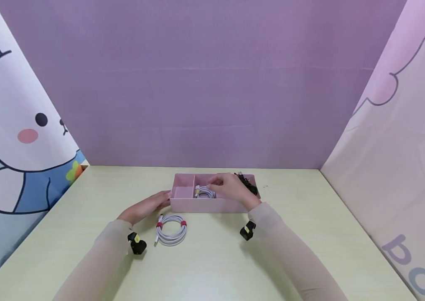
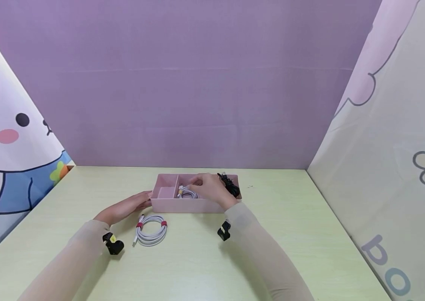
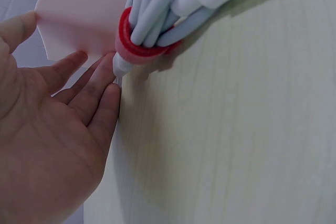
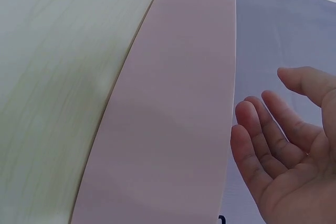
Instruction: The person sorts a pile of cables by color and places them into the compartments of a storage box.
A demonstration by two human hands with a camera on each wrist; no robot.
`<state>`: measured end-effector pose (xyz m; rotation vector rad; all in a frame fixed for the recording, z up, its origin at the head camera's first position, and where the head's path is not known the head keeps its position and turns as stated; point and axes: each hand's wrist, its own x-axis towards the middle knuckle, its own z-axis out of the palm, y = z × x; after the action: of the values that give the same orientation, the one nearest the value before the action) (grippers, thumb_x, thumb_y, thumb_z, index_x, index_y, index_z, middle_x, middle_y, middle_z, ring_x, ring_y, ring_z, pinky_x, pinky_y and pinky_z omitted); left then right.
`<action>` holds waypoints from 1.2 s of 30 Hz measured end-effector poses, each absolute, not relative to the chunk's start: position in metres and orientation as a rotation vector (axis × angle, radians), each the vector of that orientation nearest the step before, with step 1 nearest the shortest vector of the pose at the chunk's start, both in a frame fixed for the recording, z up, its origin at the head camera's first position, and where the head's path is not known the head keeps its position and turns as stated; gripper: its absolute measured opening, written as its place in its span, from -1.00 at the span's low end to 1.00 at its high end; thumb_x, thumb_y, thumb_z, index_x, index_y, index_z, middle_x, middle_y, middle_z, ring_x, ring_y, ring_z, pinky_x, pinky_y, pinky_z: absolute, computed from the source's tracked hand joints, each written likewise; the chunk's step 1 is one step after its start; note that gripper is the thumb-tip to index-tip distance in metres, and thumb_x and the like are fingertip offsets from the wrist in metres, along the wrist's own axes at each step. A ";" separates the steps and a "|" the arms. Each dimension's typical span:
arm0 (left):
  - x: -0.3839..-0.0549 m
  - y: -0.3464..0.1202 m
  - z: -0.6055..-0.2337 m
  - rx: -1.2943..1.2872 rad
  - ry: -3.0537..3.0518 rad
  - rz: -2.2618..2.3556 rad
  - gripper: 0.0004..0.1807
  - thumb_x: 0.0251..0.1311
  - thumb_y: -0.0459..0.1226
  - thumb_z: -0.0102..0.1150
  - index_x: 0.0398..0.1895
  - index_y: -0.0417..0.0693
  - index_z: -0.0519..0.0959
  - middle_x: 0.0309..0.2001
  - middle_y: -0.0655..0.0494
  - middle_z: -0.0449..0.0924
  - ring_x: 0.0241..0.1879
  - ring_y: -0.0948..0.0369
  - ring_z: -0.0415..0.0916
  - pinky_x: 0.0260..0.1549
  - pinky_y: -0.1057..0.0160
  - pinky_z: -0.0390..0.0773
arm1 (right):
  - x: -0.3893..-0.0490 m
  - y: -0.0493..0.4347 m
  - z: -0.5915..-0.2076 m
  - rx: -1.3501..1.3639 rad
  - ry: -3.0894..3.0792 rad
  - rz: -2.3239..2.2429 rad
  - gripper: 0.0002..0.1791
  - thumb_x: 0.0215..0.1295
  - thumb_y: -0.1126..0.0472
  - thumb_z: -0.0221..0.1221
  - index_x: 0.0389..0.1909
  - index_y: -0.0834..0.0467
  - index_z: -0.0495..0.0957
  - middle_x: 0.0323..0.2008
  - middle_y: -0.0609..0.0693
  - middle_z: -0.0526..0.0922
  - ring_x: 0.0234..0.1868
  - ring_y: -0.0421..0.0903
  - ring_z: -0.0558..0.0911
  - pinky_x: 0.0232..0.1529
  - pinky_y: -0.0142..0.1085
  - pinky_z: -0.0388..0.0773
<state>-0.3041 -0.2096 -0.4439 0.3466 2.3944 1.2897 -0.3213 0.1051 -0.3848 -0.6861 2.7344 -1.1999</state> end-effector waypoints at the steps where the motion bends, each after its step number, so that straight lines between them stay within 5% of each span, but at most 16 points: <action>1: -0.304 -0.210 -0.444 0.345 2.395 1.290 -0.21 0.53 0.21 -0.34 0.62 -0.04 -0.02 0.48 -0.09 0.23 0.53 -0.12 -0.06 0.40 -0.34 -0.23 | -0.321 0.105 -0.385 -0.691 2.734 -1.203 -0.70 0.40 0.08 0.26 0.03 0.13 0.68 -0.18 -0.14 0.70 -0.14 -0.17 0.63 -0.04 -0.23 0.59; 36: -0.306 -0.208 -0.448 0.363 2.388 1.324 -0.25 0.56 0.16 -0.37 0.60 -0.10 0.00 0.44 -0.15 0.29 0.48 -0.13 0.08 0.43 -0.27 -0.16 | -0.292 0.074 -0.406 -0.960 2.661 -1.221 -0.84 0.30 0.26 0.32 -0.13 0.16 0.72 -0.28 -0.13 0.68 -0.28 -0.26 0.59 -0.19 -0.41 0.59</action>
<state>-0.3063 -0.2085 -0.4480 0.3634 2.3882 1.3239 -0.2922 0.0740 -0.4055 -0.9604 2.6615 -1.2208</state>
